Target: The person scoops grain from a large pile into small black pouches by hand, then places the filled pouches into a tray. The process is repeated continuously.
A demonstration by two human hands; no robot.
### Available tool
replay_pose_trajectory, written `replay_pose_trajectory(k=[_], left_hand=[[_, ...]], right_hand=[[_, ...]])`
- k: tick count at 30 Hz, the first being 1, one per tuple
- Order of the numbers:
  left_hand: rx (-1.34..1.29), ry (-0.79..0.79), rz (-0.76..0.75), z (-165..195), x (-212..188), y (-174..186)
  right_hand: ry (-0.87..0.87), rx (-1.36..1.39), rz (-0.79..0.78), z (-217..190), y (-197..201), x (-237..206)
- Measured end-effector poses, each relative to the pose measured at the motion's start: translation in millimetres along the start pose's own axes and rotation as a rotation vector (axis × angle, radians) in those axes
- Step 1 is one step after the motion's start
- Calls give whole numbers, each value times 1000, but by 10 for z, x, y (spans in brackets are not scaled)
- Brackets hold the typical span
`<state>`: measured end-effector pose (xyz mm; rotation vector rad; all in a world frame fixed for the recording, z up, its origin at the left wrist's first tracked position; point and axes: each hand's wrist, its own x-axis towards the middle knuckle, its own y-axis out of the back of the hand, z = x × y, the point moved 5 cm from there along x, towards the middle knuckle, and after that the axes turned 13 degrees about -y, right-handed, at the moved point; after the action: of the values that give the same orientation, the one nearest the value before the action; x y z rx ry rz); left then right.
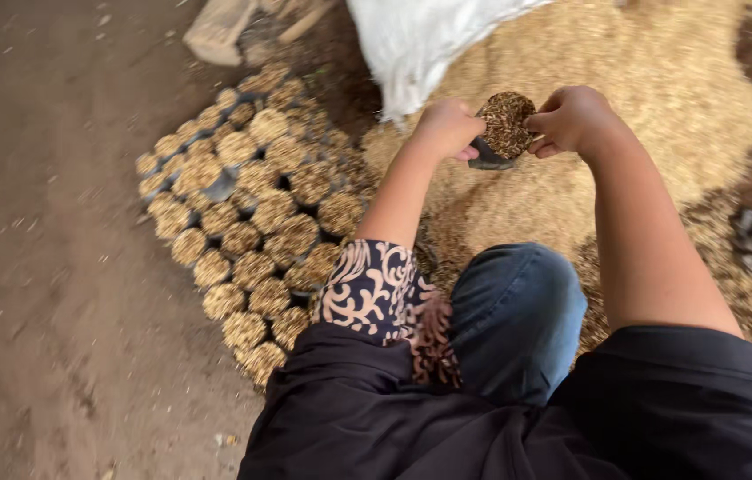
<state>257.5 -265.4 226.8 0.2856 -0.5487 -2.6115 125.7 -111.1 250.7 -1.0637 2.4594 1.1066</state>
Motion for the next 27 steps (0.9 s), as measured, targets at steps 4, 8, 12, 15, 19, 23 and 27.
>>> replay_pose_trajectory(k=[4,8,12,15,19,23,27], left_hand=[[-73,0,139,-543,-456,766],[-246,44,287,-1150,-1017,1452],[-278,115,427,-1630,-1692,2156],[-233,185,557,-1918,-2199,2538],[-263,318,756,-2302,-2585,2764],[-303,428,876,-2718,-2620,2735],[-367,434,979,-3093,-2457,2689]], right_hand=[[188,-74,-63,-586,-743,-113],[263,-8,-271,-1025,-1529,-362],[291,-108,-346,-1366,-2144,-681],[299,-137,-382,-1487,-2464,-897],[258,-68,-467,-1583,-2867,-1043],[216,-70,-505,-1579,-3140,-1037],[260,-82,-518,-1507,-3203,-924]])
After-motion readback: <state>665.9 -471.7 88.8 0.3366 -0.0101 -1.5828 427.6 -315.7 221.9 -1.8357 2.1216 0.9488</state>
